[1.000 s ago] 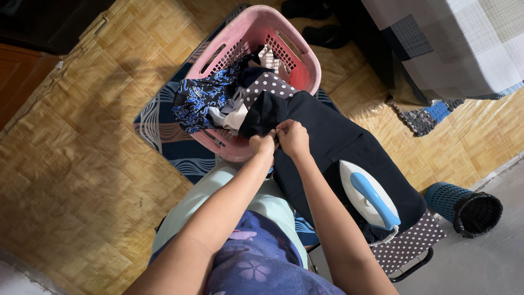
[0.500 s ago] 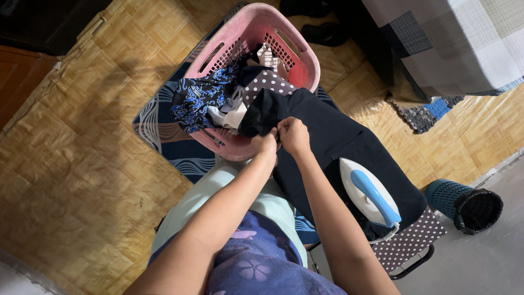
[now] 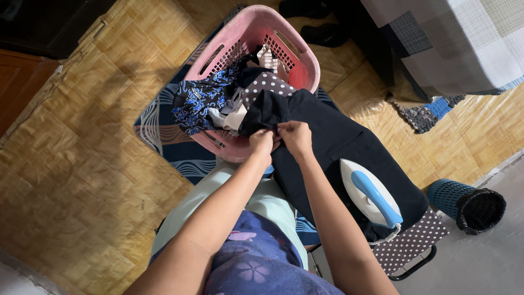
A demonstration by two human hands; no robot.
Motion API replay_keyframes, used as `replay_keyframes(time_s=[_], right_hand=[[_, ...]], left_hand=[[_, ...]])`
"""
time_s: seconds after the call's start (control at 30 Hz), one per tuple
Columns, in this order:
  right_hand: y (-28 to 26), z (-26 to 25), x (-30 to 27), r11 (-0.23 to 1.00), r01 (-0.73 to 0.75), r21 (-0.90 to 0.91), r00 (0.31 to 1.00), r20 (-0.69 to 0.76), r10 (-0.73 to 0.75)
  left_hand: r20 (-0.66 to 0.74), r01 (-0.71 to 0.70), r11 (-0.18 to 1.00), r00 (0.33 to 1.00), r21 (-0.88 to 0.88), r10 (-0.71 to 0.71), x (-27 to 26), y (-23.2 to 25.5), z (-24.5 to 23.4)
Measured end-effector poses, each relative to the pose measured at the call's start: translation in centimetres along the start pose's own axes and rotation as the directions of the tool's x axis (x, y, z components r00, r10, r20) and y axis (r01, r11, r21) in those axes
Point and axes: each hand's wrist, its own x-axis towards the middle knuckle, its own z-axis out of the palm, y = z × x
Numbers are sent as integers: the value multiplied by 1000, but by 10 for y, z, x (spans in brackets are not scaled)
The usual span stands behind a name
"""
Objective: The person irons a black shirt on a polka-dotted ironing board, smoothing the fabric and repeatedly moving the iron across the front, sleeves, and back. The shirt is flipped and repositioned several times to cover all areas.
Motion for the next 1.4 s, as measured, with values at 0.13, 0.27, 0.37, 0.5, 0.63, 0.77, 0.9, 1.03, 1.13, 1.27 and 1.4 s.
replay_keyframes(time_s=[0.13,0.27,0.37,0.5,0.63,0.77,0.9,1.03,1.13,1.27,1.4], right_hand=[[7,-1,-1,991,129,-21,992,18,-128],[10,3,0,985,164,-52,986,-12,-165],[9,2,1,959,243,-146,970,9,-244],[7,-4,5,887,359,-291,931,42,-363],[13,-6,19,826,397,-401,915,100,-391],[28,-9,45,958,194,-212,968,197,-153],[34,-3,58,977,185,-110,967,198,-161],[26,-3,48,946,298,-125,955,47,-294],[18,-11,37,946,283,-156,957,-29,-290],[20,-23,22,957,264,-122,959,-76,-274],[40,-22,0,986,163,-40,985,-49,-165]], left_hand=[[26,21,1000,999,-4,-21,7,-2,-3],[71,96,995,993,-31,-94,9,2,-4],[75,147,989,986,33,-149,13,4,-8],[129,118,990,983,78,-127,19,-1,-13],[150,-105,985,985,140,84,15,-9,-11],[138,-484,759,869,436,475,-9,-6,-2],[302,-713,467,667,523,681,-30,9,-3],[339,-741,418,633,525,697,-28,15,-9],[288,-765,344,556,545,780,-10,17,-18],[79,-598,367,588,712,805,8,24,-47],[-7,-544,449,631,709,776,17,33,-71]])
